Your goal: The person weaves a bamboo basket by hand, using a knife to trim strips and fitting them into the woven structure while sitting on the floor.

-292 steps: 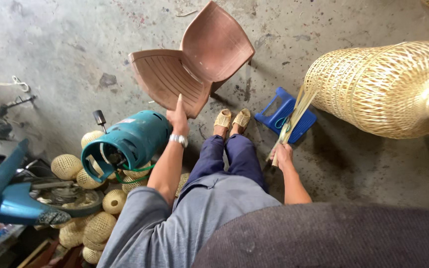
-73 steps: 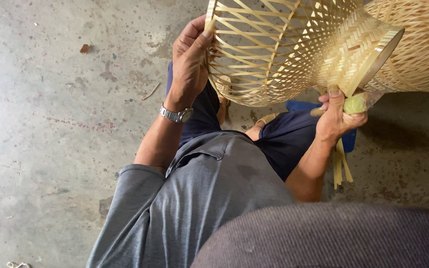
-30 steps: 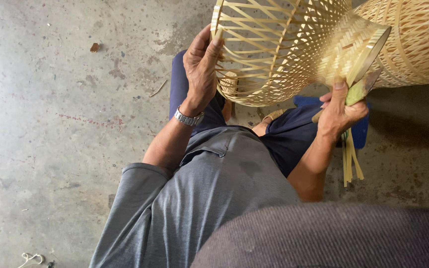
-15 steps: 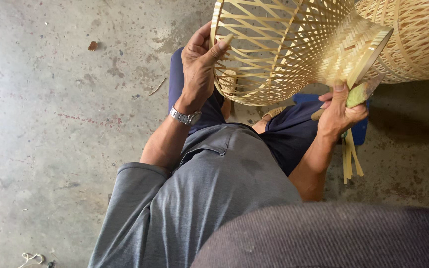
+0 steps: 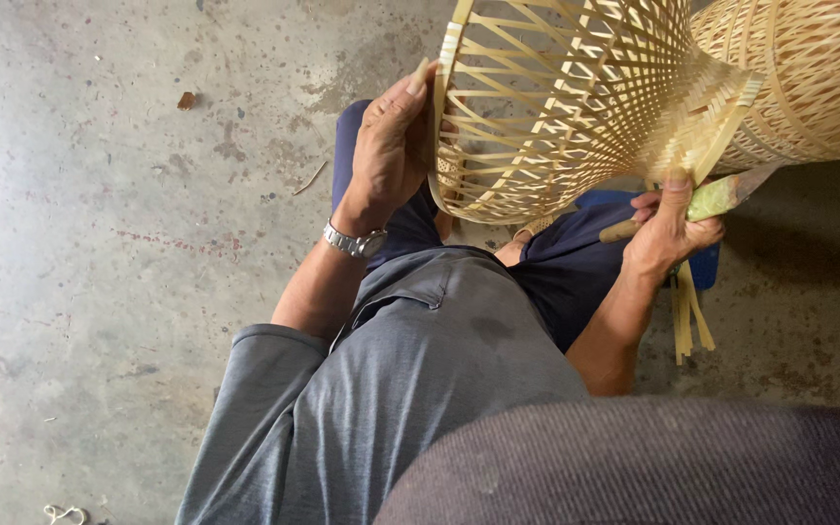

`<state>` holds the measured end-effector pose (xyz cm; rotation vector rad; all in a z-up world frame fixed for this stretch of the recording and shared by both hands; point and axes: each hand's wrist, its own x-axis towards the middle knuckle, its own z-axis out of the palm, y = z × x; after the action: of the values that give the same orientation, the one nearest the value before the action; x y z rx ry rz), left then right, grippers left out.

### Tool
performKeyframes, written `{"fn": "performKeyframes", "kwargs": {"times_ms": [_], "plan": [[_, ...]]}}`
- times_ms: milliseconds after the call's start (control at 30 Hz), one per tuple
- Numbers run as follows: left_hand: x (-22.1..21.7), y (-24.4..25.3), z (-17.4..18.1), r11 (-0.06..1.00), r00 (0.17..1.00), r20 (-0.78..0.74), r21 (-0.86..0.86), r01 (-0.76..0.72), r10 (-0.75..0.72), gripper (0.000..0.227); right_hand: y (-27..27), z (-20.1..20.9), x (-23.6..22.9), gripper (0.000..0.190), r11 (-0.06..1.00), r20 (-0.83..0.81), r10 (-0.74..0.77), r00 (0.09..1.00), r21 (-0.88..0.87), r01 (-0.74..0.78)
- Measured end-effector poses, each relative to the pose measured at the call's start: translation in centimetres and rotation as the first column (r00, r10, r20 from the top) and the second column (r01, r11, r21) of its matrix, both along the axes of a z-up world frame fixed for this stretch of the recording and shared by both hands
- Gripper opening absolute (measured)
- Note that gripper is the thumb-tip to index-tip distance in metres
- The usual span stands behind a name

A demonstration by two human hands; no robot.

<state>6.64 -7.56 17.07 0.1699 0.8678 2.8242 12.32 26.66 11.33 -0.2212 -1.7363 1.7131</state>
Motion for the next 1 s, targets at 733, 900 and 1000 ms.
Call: {"fn": "performKeyframes", "kwargs": {"times_ms": [733, 900, 1000], "plan": [[3.0, -0.2, -2.2, 0.943, 0.944, 0.102, 0.15, 0.297, -0.313, 0.017, 1.6, -3.3, 0.9, 0.028, 0.987, 0.016, 0.059, 0.998, -0.151, -0.056], [2.7, -0.5, -1.5, 0.976, 0.969, 0.117, 0.043, 0.214, -0.217, 0.024, 1.6, -3.9, 0.6, 0.031, 0.995, -0.019, 0.023, 1.0, -0.1, -0.024], [2.6, 0.1, -1.1, 0.995, 0.993, 0.089, -0.043, 0.086, -0.082, 0.03, 1.7, -4.0, 0.5, 0.031, 1.0, -0.033, 0.0, 0.999, -0.028, -0.001]]}}
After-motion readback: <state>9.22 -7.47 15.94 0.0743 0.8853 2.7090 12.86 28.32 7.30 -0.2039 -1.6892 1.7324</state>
